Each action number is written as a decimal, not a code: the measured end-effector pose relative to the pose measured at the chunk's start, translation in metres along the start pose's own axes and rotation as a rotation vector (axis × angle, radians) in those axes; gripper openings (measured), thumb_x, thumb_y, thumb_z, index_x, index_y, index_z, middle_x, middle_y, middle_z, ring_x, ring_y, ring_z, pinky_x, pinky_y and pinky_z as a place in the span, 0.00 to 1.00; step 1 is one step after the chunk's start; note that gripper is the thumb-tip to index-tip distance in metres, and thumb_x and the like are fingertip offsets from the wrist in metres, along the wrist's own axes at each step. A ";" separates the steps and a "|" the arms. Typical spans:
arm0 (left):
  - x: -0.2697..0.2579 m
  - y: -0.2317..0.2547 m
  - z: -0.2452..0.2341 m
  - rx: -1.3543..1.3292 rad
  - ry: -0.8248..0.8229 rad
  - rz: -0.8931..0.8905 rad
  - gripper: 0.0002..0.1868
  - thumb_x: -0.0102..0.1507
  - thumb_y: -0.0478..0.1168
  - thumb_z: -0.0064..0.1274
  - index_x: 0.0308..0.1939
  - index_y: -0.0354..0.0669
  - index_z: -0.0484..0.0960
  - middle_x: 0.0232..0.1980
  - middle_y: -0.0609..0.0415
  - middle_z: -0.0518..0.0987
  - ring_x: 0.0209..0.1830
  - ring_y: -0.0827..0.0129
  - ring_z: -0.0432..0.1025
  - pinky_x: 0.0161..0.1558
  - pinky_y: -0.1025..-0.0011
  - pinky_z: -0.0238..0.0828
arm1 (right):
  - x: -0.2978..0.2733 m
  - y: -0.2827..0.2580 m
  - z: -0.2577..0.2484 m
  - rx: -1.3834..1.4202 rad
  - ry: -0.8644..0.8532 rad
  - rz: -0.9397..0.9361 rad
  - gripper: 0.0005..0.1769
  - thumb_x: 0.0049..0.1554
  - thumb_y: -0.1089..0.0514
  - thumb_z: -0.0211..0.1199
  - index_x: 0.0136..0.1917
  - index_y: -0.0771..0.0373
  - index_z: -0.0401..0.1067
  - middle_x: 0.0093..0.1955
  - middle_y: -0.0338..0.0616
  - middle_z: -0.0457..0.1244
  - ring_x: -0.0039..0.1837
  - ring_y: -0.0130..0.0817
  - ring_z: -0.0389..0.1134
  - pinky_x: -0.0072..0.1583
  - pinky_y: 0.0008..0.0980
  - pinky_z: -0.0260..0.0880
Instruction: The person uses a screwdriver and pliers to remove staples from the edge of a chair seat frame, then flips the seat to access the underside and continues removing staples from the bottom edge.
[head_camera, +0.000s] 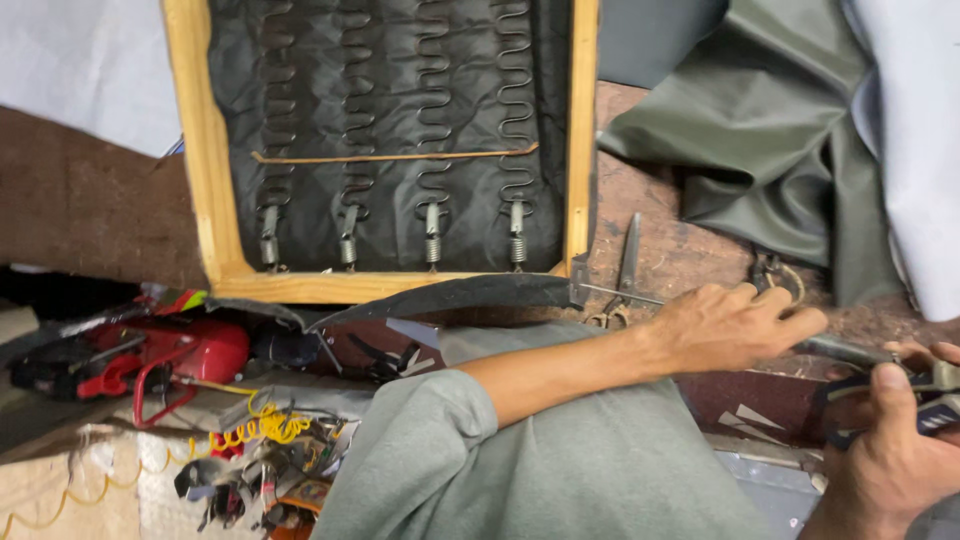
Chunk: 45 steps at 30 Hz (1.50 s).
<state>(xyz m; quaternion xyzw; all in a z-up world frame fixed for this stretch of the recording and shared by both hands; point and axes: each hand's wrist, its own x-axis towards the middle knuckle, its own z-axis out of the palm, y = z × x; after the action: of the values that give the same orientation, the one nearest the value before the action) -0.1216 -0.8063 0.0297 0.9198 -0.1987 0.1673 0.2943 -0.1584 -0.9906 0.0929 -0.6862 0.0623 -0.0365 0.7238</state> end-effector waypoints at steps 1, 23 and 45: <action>-0.002 -0.004 -0.003 -0.038 -0.010 -0.016 0.09 0.68 0.44 0.53 0.49 0.52 0.72 0.35 0.56 0.69 0.22 0.68 0.72 0.20 0.66 0.70 | 0.001 -0.001 0.006 0.028 -0.004 0.023 0.20 0.68 0.74 0.57 0.70 0.64 0.62 0.60 0.46 0.63 0.50 0.29 0.66 0.49 0.24 0.71; -0.002 -0.015 -0.016 -0.229 -0.023 -0.035 0.14 0.65 0.44 0.58 0.48 0.47 0.70 0.36 0.54 0.71 0.28 0.62 0.78 0.23 0.65 0.73 | 0.012 -0.029 0.037 -0.121 -0.017 0.023 0.19 0.67 0.75 0.58 0.69 0.66 0.64 0.56 0.45 0.64 0.49 0.26 0.68 0.53 0.21 0.72; -0.004 -0.022 -0.062 -0.312 0.250 -0.032 0.11 0.67 0.42 0.57 0.48 0.45 0.73 0.37 0.55 0.68 0.25 0.69 0.72 0.29 0.70 0.72 | 0.014 -0.019 0.007 -0.257 -0.123 0.046 0.24 0.64 0.74 0.59 0.72 0.66 0.64 0.60 0.46 0.64 0.55 0.27 0.68 0.57 0.24 0.69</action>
<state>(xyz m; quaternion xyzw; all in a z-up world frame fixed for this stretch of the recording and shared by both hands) -0.1268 -0.7510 0.0654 0.8381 -0.1694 0.2428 0.4582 -0.1428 -0.9867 0.1115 -0.7725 0.0375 0.0304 0.6332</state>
